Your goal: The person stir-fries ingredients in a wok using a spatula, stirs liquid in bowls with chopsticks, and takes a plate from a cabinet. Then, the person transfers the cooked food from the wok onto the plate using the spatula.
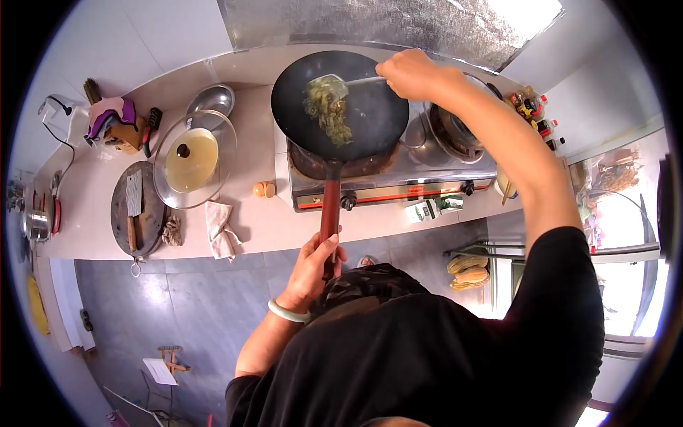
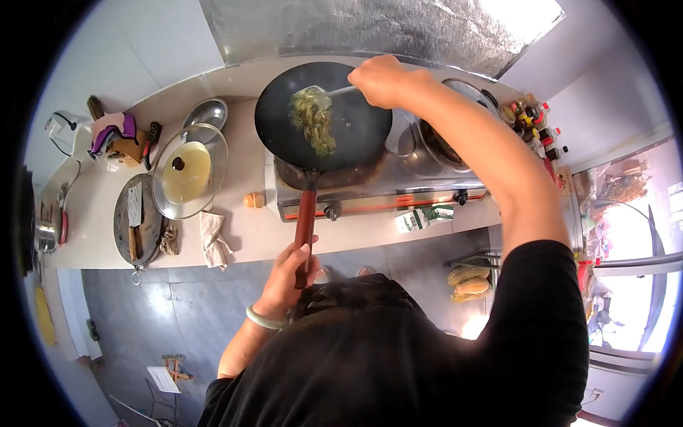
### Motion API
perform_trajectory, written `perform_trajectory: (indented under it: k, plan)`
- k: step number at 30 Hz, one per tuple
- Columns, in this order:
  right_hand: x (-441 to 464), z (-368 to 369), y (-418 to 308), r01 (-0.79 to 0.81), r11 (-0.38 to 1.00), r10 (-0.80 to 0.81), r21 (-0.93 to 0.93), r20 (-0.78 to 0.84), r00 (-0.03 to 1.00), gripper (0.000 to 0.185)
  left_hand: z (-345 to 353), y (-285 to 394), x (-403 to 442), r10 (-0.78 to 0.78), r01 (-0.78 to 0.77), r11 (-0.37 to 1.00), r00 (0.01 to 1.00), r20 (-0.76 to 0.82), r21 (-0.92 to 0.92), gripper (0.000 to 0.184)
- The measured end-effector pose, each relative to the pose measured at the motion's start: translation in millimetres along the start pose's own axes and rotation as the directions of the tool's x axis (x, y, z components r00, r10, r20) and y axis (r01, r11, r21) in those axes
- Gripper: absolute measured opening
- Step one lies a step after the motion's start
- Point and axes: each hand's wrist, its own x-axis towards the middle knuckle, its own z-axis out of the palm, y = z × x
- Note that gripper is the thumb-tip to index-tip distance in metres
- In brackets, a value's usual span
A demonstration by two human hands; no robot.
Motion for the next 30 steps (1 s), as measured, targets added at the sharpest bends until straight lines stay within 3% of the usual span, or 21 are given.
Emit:
perform_trajectory:
  k: [2,6,10,13,16,19,20,23,30]
  plan:
    - [-16.6,-16.9,-8.6,0.076,0.997,-0.076,-0.011,-0.041,0.996,0.007,1.2,2.8,0.1,-0.001,0.001,1.0,1.0,-0.001,0.001,0.047]
    - [-49.7,-46.1,-5.3,0.019,1.0,-0.018,-0.004,0.025,1.0,0.009,-2.3,3.1,0.1,-0.014,0.014,1.0,1.0,0.003,0.005,0.049]
    - [-55.0,-28.8,38.2,-0.178,0.983,0.17,0.055,0.126,0.977,0.014,-2.8,4.1,-2.8,-0.03,0.03,0.999,0.999,-0.02,0.013,0.05]
    - [-41.8,-15.1,56.9,-0.313,0.929,0.228,0.2,0.358,0.905,0.016,-4.0,6.0,-3.9,-0.056,0.056,0.998,0.998,-0.007,0.009,0.051]
    - [-16.4,20.1,54.1,-0.38,0.825,0.168,0.418,0.462,0.871,0.019,-1.9,5.6,-3.3,-0.077,0.077,0.997,0.997,0.001,0.016,0.054]
    - [-0.2,45.4,34.9,-0.33,0.693,0.17,0.641,0.3,0.939,0.016,-1.5,7.3,-0.7,-0.072,0.072,0.997,0.997,0.007,0.017,0.056]
    - [1.2,47.2,33.3,-0.269,0.735,0.159,0.622,0.227,0.961,0.015,-1.7,7.9,-0.7,-0.068,0.068,0.998,0.998,0.01,0.013,0.057]
    - [-12.0,21.6,19.2,-0.127,0.877,0.136,0.464,0.015,0.991,0.014,-5.9,5.3,2.1,-0.05,0.049,0.999,0.998,0.025,0.013,0.058]
    - [-64.3,-29.5,14.3,-0.047,0.99,0.055,0.133,-0.059,0.997,0.011,-12.1,2.7,5.5,-0.044,0.043,0.998,0.999,-0.004,-0.047,0.049]
